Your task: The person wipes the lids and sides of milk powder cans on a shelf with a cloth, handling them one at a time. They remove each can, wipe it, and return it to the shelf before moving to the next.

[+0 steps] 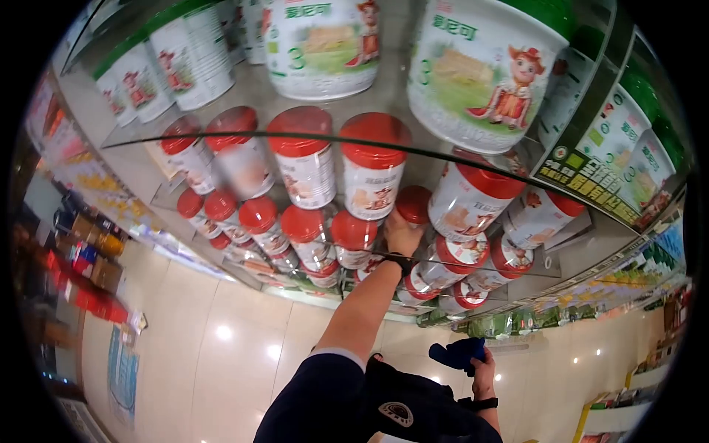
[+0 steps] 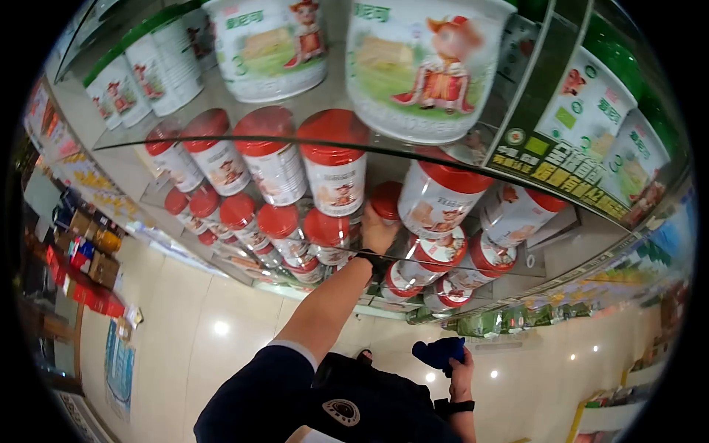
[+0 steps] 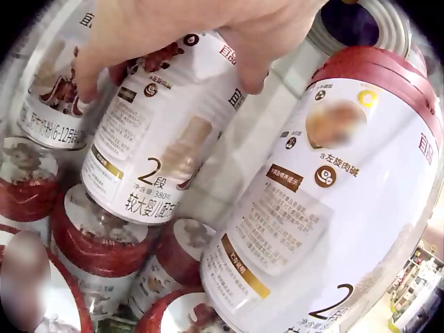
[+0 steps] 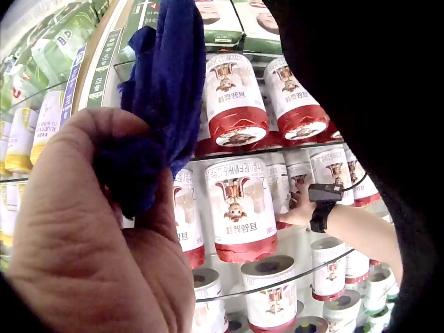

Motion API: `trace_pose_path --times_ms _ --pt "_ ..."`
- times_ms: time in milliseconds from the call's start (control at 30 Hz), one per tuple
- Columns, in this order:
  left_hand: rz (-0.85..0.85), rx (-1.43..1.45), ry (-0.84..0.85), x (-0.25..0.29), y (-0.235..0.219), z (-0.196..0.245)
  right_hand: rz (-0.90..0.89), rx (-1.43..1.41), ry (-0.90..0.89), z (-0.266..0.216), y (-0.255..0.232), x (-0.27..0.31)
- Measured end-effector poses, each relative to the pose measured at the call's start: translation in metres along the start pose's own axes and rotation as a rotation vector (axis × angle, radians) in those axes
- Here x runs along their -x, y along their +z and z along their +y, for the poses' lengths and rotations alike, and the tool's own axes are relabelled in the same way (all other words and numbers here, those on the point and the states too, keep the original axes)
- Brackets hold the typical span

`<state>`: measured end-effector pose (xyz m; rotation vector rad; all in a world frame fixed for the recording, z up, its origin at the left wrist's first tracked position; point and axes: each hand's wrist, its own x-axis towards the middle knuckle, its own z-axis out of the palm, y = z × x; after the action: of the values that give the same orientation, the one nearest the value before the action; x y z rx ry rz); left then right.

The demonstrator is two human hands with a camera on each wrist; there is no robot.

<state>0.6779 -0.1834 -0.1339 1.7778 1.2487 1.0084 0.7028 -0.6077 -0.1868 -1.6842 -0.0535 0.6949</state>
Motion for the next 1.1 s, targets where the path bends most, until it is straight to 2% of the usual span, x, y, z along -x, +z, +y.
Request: trace_pose_path --times_ms 167,267,333,400,433,467,500,533,567,667,767,867,900,1000,1100 --pt "-0.002 -0.004 0.061 -0.004 0.014 -0.017 -0.035 0.02 0.039 0.01 -0.013 -0.005" --pt "0.017 0.036 0.118 0.008 -0.006 -0.009 -0.042 0.051 0.037 -0.002 -0.012 0.0" --pt "0.023 0.138 0.234 0.025 -0.022 -0.009 -0.035 0.046 0.013 0.005 -0.013 -0.011" --pt "0.107 0.165 0.375 0.064 -0.033 -0.023 -0.023 0.004 0.0 0.005 -0.012 -0.009" --pt "0.101 0.213 0.388 0.084 -0.045 -0.03 -0.025 0.014 0.016 0.0 -0.008 -0.006" --pt "0.077 0.274 0.348 0.104 -0.065 -0.028 -0.024 0.019 0.032 -0.005 -0.003 -0.004" --pt "0.15 0.313 0.237 0.12 -0.064 -0.047 -0.053 0.031 0.025 0.003 -0.005 -0.012" --pt "0.244 0.17 0.325 0.125 -0.082 -0.052 -0.064 0.011 0.005 0.015 -0.007 -0.022" --pt "0.306 0.155 0.215 0.129 -0.092 -0.059 -0.077 0.026 0.007 0.012 0.0 -0.022" --pt "0.381 0.049 0.176 0.108 -0.117 -0.07 -0.077 0.046 0.002 0.013 0.015 -0.033" --pt "0.367 -0.042 0.257 0.08 -0.136 -0.052 -0.115 0.021 -0.033 0.014 0.03 -0.044" --pt "0.144 0.008 0.169 0.057 -0.159 -0.016 -0.102 -0.023 -0.051 -0.001 0.051 -0.037" --pt "0.177 -0.095 0.232 0.045 -0.15 -0.03 -0.119 -0.057 -0.067 0.0 0.054 -0.037" --pt "0.272 -0.205 0.287 0.031 -0.145 -0.022 -0.104 -0.158 -0.083 0.013 0.061 -0.039" --pt "0.215 -0.266 0.289 0.024 -0.152 -0.023 -0.043 -0.209 -0.052 0.012 0.064 -0.021"
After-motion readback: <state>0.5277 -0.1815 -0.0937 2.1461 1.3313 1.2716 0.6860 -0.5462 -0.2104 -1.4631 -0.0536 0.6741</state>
